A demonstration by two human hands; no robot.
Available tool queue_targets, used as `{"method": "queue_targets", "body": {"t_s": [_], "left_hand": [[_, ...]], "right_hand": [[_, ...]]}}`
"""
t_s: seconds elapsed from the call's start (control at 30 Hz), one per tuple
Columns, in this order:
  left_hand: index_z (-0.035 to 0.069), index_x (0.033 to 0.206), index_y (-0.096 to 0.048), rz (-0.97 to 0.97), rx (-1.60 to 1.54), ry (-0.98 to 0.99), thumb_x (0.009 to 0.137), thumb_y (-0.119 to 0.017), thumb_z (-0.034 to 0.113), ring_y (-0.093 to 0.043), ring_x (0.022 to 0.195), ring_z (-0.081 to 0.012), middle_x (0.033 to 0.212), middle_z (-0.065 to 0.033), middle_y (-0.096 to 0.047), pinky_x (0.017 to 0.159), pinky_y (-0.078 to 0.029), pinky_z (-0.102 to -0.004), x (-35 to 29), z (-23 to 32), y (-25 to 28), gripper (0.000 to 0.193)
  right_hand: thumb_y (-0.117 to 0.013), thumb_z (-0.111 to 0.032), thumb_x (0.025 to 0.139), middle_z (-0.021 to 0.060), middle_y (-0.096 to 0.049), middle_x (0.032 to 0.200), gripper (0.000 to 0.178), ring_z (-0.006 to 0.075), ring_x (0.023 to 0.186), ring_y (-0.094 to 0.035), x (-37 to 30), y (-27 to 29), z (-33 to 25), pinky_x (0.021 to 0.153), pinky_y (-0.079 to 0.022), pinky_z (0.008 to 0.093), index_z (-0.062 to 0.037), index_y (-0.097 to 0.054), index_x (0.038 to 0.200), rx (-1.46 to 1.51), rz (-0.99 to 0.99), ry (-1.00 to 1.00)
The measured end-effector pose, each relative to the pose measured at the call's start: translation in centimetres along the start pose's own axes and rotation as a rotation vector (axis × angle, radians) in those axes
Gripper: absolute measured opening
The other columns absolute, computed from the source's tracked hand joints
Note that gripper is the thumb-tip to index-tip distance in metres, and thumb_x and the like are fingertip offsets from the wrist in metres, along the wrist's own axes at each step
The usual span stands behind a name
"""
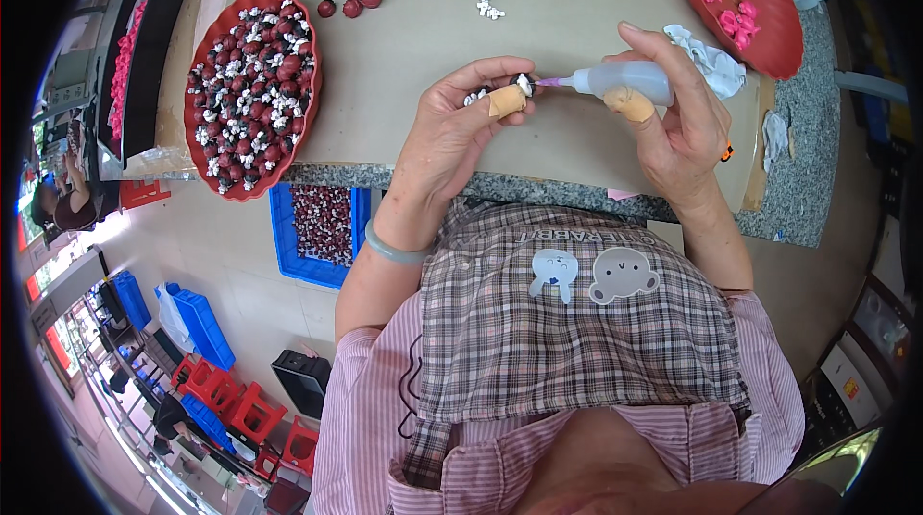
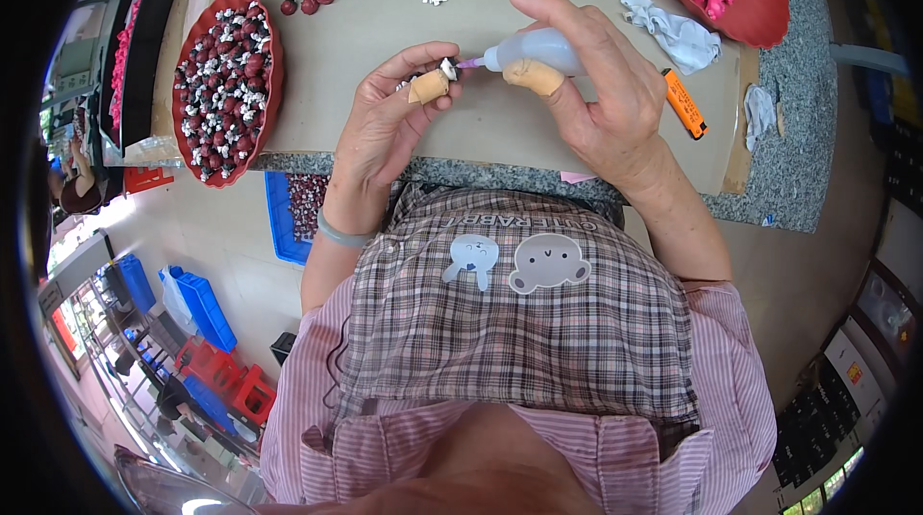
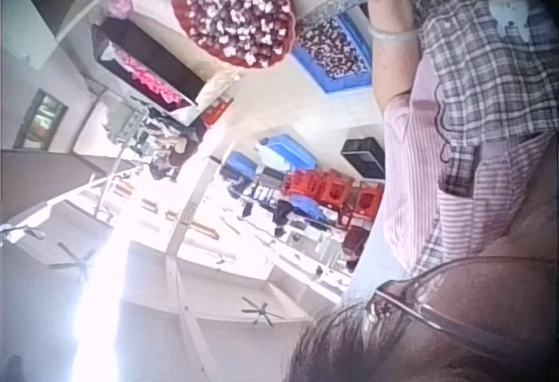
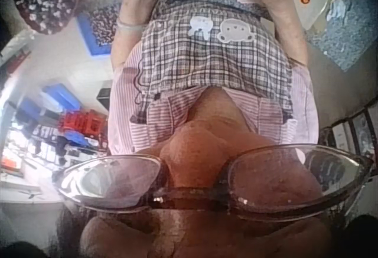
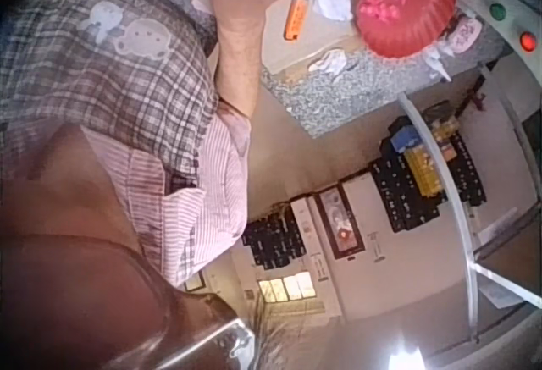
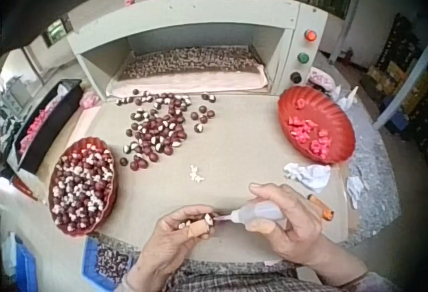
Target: Glue small white decorative pieces onto small brown and black figurines at a factory workstation.
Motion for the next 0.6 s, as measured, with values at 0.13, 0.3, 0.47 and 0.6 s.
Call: {"method": "queue_targets", "body": {"t_s": [0.13, 0.3, 0.47, 0.6], "left_hand": [[-0.006, 0.118, -0.058, 0.019, 0.016, 0.003, 0.087, -0.065, 0.006, -0.063, 0.085, -0.0142, 0.101, -0.0099, -0.062, 0.076, -0.052, -0.0217, -0.1, 0.0, 0.4, 0.034], [-0.003, 0.116, -0.061, 0.043, -0.005, -0.022, 0.088, -0.062, 0.003, -0.062, 0.085, -0.0136, 0.101, -0.0113, -0.064, 0.074, -0.052, -0.0221, -0.3, 0.9, 1.9, 0.029], [-0.004, 0.116, -0.059, 0.129, -0.034, -0.081, 0.088, -0.059, 0.001, -0.061, 0.085, -0.0135, 0.103, -0.0149, -0.064, 0.074, -0.051, -0.0215, -1.0, 2.0, 3.7, 0.028], [-0.004, 0.116, -0.059, 0.157, -0.046, -0.098, 0.088, -0.059, 0.001, -0.061, 0.085, -0.0137, 0.104, -0.0158, -0.064, 0.073, -0.051, -0.0215, -1.6, 2.2, 4.3, 0.028]], "right_hand": [[-0.075, -0.007, 0.075, 0.0097, -0.067, 0.088, 0.042, 0.0182, 0.074, -0.066, 0.0, 0.0, -0.2, 0.063, -0.052, 0.0264, -0.0007, -0.061, 0.114, -0.030, -0.023, 0.107], [-0.074, -0.004, 0.079, 0.0089, -0.064, 0.096, 0.034, 0.0168, 0.078, -0.065, 0.0, -0.2, 2.5, 0.067, -0.053, 0.0269, 0.0005, -0.060, 0.109, 0.371, -0.007, -0.181], [-0.068, 0.000, 0.081, 0.0100, -0.059, 0.101, 0.033, 0.0169, 0.085, -0.065, 0.9, -3.4, 7.0, 0.076, -0.053, 0.0270, 0.0018, -0.053, 0.110, 0.629, -0.203, -0.565], [-0.065, -0.001, 0.081, 0.0067, -0.059, 0.094, 0.029, 0.0146, 0.087, -0.064, 1.9, -6.5, 8.0, 0.075, -0.052, 0.0281, -0.0040, -0.054, 0.109, 0.450, -0.344, -0.662]]}}
Point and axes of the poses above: each hand's wrist, its own x-axis towards the middle knuckle, its own y-axis out of the back of the hand, z = x × y, the point moved 6 cm from there along x, towards the middle knuckle
